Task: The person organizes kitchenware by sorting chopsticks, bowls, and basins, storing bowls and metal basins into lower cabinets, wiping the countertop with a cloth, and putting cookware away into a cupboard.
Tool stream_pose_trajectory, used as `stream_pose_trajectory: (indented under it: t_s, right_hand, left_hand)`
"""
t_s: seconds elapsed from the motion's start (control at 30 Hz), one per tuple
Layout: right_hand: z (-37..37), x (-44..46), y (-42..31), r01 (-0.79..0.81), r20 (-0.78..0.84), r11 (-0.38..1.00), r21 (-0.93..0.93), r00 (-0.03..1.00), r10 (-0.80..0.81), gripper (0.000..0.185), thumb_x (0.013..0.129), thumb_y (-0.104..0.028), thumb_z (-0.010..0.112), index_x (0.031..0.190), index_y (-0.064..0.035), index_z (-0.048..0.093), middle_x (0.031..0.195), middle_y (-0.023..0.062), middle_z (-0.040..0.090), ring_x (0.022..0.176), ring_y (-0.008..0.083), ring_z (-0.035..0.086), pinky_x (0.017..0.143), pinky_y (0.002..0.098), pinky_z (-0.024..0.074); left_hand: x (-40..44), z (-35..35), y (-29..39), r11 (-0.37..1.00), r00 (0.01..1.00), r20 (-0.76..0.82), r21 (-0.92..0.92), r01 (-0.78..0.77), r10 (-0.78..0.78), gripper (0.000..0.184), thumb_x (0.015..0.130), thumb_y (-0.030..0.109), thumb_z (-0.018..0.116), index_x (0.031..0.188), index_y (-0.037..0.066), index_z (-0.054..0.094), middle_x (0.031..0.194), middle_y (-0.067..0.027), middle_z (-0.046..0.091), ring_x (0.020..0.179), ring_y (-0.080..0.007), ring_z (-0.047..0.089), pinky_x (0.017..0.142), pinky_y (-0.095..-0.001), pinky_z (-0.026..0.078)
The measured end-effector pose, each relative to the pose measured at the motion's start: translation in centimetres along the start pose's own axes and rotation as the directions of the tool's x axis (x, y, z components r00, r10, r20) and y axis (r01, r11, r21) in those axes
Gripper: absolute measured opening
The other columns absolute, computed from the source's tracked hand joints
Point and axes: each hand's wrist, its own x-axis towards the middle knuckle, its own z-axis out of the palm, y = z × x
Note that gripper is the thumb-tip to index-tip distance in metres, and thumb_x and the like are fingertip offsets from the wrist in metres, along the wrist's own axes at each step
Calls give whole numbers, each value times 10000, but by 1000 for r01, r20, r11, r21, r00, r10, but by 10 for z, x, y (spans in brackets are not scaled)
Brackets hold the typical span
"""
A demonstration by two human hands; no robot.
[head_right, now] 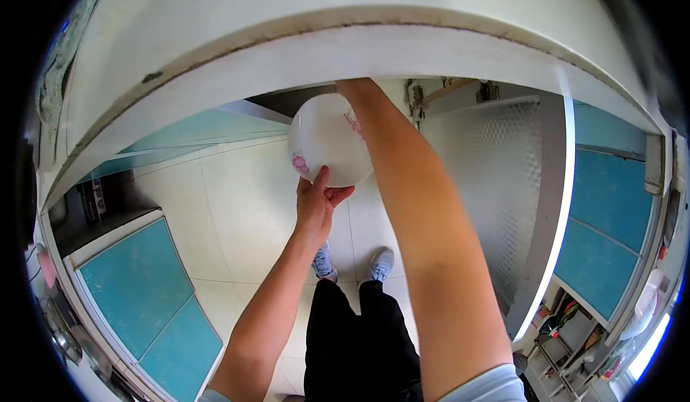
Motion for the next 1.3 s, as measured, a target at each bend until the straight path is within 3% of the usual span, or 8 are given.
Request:
stream_pose_trajectory:
  t_s: [0.33,0.43,0.5,0.6,0.9,1.07,1.2,1.3]
  right_hand:
    - [-56,-4,27,-36,-19,997,71,999,37,437,772,-110,512,1170,11,377,1004,207,504,870,318,476,736,374,428]
    - [-52,-10,33,-30,-11,997,77,999,31,445,769,-111,519,1172,10,376,1022,209,497,894,327,467,750,380,423]
    - [-45,-13,36,-20,-11,997,74,1000,21,450,767,-111,523,1174,9,376,1033,211,492,910,334,462,760,383,419]
    - [-36,-17,37,-2,-13,998,60,1000,3,457,763,-112,530,1177,8,375,1051,214,485,934,343,453,774,389,414]
    - [-8,-16,27,35,-55,999,-4,998,-35,480,754,-114,550,1184,4,373,1104,222,463,1007,371,426,817,407,399]
    - [15,-52,4,80,-133,996,-25,988,-83,492,749,-115,561,1188,2,372,1133,226,450,1047,387,411,841,417,390]
    - [-63,-194,-70,128,1,965,231,991,-131,529,721,-60,570,1198,-6,345,1185,247,395,1065,405,396,862,406,380]
    - [-189,-281,-141,322,-37,897,-305,936,-349,521,623,-38,622,1117,-62,458,1142,157,446,1061,343,410,911,446,299]
  left_hand:
    - [105,37,21,964,978,19,-174,-202,208,333,887,170,401,1208,128,324,1142,-65,450,1029,-216,488,804,-365,475]
    - [136,22,17,524,855,161,730,-439,493,356,885,291,394,1213,162,338,1151,-36,451,1073,-194,451,825,-360,456]
    - [135,29,29,968,986,-22,-190,-165,164,392,868,394,389,1198,182,368,1157,-9,454,1086,-173,436,845,-355,437]
    - [121,35,39,930,914,239,-251,-270,330,411,860,416,406,1185,164,391,1171,-12,449,1100,-171,424,883,-336,410]
    - [101,51,48,940,929,190,-186,-285,319,376,863,361,435,1154,124,423,1137,-31,464,1073,-160,441,884,-348,417]
    - [18,2,-13,904,993,118,-424,46,5,520,900,239,378,1325,129,99,1255,-202,315,1148,-363,358,964,-453,321]
    - [-107,-79,-41,794,947,25,-538,282,-319,274,801,53,447,1066,59,380,1172,-211,417,1095,-312,433,907,-416,389]
    - [-205,-115,-7,868,902,-233,-435,238,-364,420,748,61,492,1140,115,350,1002,-174,508,935,-309,507,865,-452,411]
